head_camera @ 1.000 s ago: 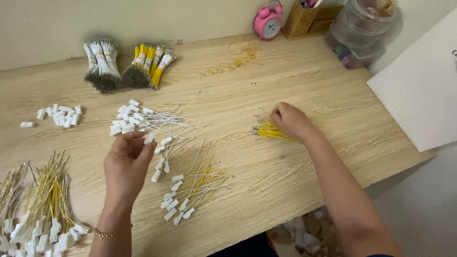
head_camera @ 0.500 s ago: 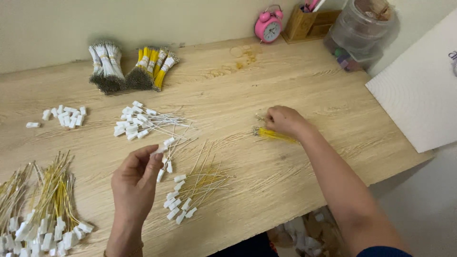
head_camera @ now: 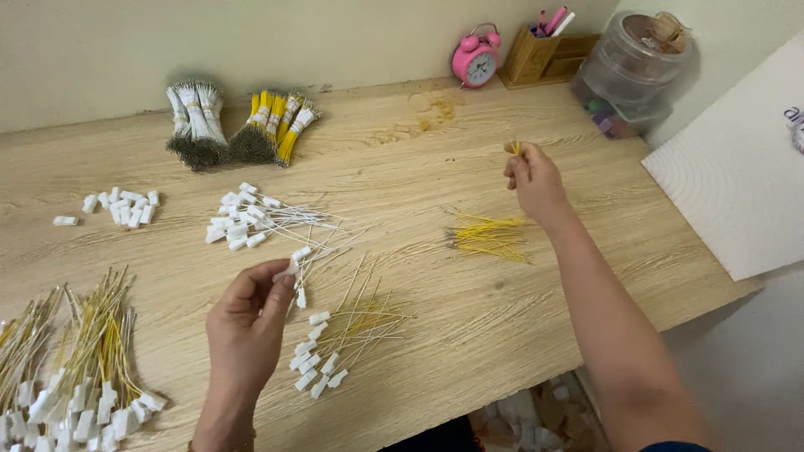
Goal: The person repeatedly picks a white plastic cap and a yellow stick, inserts the stick into the cap, and places the assembled unit on the table. The process is repeated continuously throughout the clip.
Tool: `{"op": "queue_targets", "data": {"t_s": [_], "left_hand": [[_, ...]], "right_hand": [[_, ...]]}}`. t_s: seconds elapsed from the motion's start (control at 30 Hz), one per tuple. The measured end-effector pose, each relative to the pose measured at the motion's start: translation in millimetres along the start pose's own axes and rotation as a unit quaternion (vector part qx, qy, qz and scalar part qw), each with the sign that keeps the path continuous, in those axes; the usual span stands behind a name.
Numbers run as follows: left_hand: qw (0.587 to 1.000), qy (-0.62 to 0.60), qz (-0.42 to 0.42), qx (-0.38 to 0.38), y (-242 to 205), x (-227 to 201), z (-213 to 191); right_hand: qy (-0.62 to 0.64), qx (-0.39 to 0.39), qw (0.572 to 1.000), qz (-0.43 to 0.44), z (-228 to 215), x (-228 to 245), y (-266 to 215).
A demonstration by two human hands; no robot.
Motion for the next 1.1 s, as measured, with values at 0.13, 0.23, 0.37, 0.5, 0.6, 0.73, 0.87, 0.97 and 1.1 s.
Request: {"op": "queue_targets", "data": {"t_s": [0.13,0.23,0.37,0.5,0.6,0.73,0.87,0.97,1.1], "left_hand": [[0.993,0.086,0.076,0.028,-0.8,-33.5,30.6],[0.989,0.068,0.101,0.083,3.8,-33.3,47.4],[0.991,0.052,0.089,0.080,8.7,-30.4,58.2],[0.995,0.049,0.050,0.070,12.2,-20.1,51.0],[0.994,-0.027,0.068,0.079,10.9,-22.4,43.6],[0.996,-0.016,0.068,0.051,8.2,-22.7,33.1],[0.996,-0.038,0.051,0.063,5.3,-24.3,25.5],[0.996,-0.035,0.049,0.067,2.5,-26.1,19.7],[0.993,-0.089,0.018,0.076,1.6,-18.0,16.7]], "right_hand": [[0.184,-0.024,0.981,0.064,-11.4,0.3,1.4],[0.331,-0.051,0.938,0.090,-24.3,-2.5,-1.7],[0.330,-0.022,0.942,0.063,-34.5,9.4,-10.1],[0.287,0.084,0.954,0.007,-23.1,66.4,-31.7],[0.172,0.157,0.971,-0.049,-7.4,137.3,-60.0],[0.084,0.210,0.967,-0.119,18.0,194.6,-86.0],[0.005,0.223,0.957,-0.185,36.3,229.8,-103.1],[-0.017,0.218,0.952,-0.212,45.0,241.9,-107.8],[0.084,0.261,0.951,-0.147,67.7,226.2,-109.4]]}}
Point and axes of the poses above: each hand's wrist, its own y-axis towards the middle knuckle, its own z-axis out of the palm, x = y × z, the point moved 1 cm from there along y, towards the middle knuckle, and after that the axes turned 13 degrees about -y, right-handed, at the moved point
